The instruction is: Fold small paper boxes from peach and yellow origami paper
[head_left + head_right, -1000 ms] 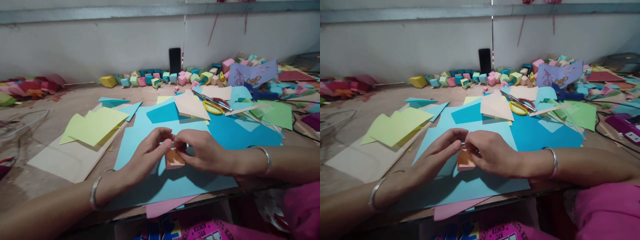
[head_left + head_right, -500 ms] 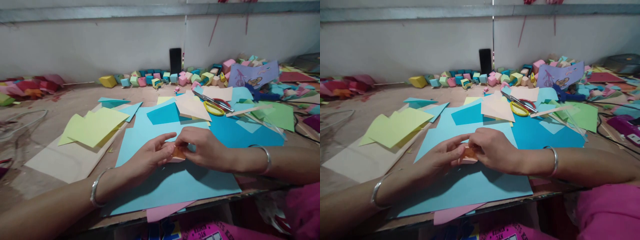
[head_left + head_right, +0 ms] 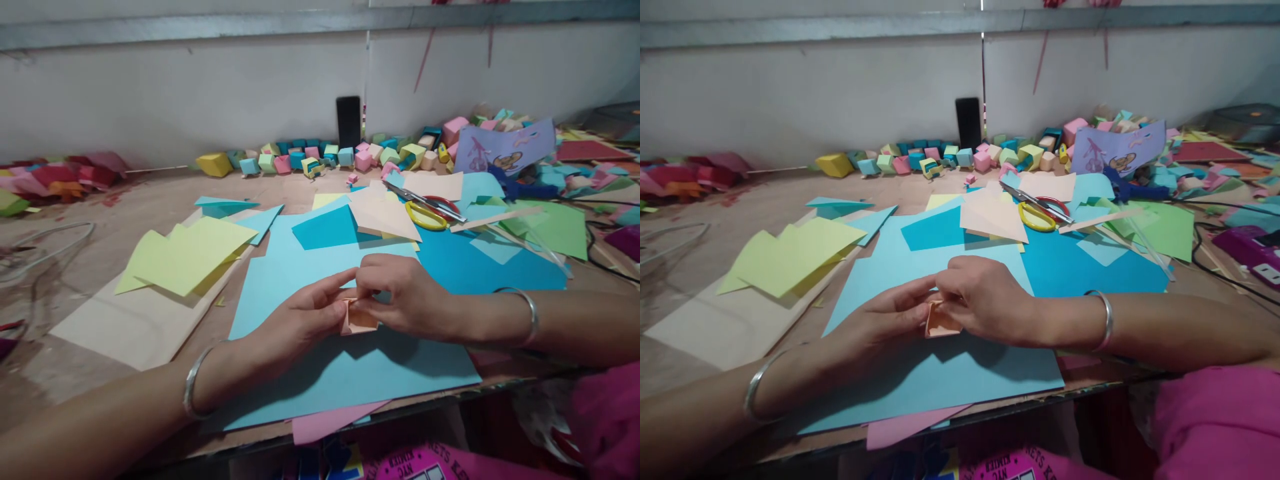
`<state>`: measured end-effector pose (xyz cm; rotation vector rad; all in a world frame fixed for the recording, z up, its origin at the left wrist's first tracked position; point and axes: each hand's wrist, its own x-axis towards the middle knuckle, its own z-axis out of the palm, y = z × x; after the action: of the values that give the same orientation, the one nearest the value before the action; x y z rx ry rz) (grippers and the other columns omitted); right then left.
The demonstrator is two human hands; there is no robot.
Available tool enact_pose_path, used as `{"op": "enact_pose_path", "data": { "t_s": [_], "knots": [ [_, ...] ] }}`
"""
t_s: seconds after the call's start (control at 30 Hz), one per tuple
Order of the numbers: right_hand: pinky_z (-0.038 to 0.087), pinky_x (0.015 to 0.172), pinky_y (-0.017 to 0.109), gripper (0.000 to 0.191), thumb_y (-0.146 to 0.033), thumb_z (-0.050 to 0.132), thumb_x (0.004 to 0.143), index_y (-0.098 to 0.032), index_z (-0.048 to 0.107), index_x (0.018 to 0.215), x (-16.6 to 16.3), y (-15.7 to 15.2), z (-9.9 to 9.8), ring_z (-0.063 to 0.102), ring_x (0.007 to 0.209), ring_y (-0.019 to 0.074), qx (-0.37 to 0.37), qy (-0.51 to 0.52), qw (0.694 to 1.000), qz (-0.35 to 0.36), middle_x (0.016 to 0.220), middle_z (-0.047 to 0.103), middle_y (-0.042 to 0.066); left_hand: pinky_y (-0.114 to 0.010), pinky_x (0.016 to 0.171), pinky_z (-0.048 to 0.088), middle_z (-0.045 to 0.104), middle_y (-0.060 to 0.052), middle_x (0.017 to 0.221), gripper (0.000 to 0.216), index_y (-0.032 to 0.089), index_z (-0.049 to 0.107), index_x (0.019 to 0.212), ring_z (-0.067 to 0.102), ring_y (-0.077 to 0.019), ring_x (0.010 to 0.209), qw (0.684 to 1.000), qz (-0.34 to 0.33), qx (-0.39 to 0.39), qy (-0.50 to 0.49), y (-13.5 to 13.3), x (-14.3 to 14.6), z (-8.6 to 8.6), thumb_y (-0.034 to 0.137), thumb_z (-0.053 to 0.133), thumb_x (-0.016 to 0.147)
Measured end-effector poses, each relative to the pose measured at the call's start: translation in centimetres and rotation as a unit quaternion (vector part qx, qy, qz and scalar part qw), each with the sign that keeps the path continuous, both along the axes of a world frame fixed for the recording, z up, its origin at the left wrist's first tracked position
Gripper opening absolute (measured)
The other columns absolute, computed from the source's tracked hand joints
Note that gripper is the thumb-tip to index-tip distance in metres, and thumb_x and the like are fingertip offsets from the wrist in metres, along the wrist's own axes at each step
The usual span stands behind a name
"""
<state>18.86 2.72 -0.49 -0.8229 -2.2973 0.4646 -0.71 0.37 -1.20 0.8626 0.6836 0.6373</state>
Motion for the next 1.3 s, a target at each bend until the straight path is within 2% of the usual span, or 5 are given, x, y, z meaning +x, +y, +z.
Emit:
{"op": "enact_pose_path", "data": {
  "t_s": [0.2,0.5,0.63,0.93,1.3],
  "knots": [
    [0.03,0.056,0.023,0.013,-0.012,0.054,0.078,-0.016,0.055,0.066,-0.2,-0.1,0.1,0.044,0.061,0.0099,-0.003,-0.002,1.0,0.028,0.064,0.053,-0.001,-0.032,0.093,0.045,0.066,-0.011,0.124,0.049,0.021,0.056,0.134,0.061,-0.0232,0.112,0.998,-0.029,0.05,0.013,-0.1,0.1,0.2,0.021,0.067,0.087],
    [0.031,0.054,0.021,0.017,-0.004,0.051,0.072,-0.016,0.057,0.061,0.0,0.0,0.2,0.045,0.059,0.0085,-0.004,0.074,0.996,0.048,0.06,0.05,-0.002,-0.043,0.097,0.047,0.069,-0.016,0.112,0.031,0.01,0.069,0.11,0.066,-0.0261,0.104,0.99,-0.071,-0.12,-0.037,0.0,0.0,0.6,0.032,0.055,0.093],
    [0.035,0.057,0.021,0.013,-0.01,0.058,0.08,-0.015,0.062,0.068,0.0,0.4,0.0,0.049,0.063,0.0091,-0.026,0.063,0.996,0.05,0.064,0.055,-0.001,-0.041,0.09,0.051,0.072,-0.017,0.103,0.031,0.007,0.069,0.106,0.07,-0.0258,0.096,0.99,-0.071,-0.121,-0.027,0.3,-0.2,0.9,0.029,0.049,0.095],
    [0.042,0.066,0.027,0.03,-0.025,0.043,0.096,-0.013,0.065,0.081,0.3,0.2,0.5,0.051,0.073,0.0142,0.011,-0.021,0.997,0.076,0.08,0.06,0.008,-0.036,0.085,0.054,0.072,-0.014,0.101,0.026,0.007,0.07,0.1,0.069,-0.021,0.089,0.991,-0.03,-0.117,-0.05,0.6,-0.4,0.6,0.023,0.05,0.096],
    [0.035,0.053,0.024,0.026,-0.018,0.048,0.089,-0.016,0.065,0.07,0.3,0.6,-0.7,0.047,0.059,0.0109,0.131,-0.027,0.99,0.045,0.066,0.059,0.003,-0.036,0.086,0.053,0.071,-0.012,0.097,0.023,0.01,0.073,0.096,0.067,-0.0198,0.088,0.993,-0.032,-0.109,-0.015,0.4,-0.1,0.6,0.029,0.062,0.089]
  ]
}}
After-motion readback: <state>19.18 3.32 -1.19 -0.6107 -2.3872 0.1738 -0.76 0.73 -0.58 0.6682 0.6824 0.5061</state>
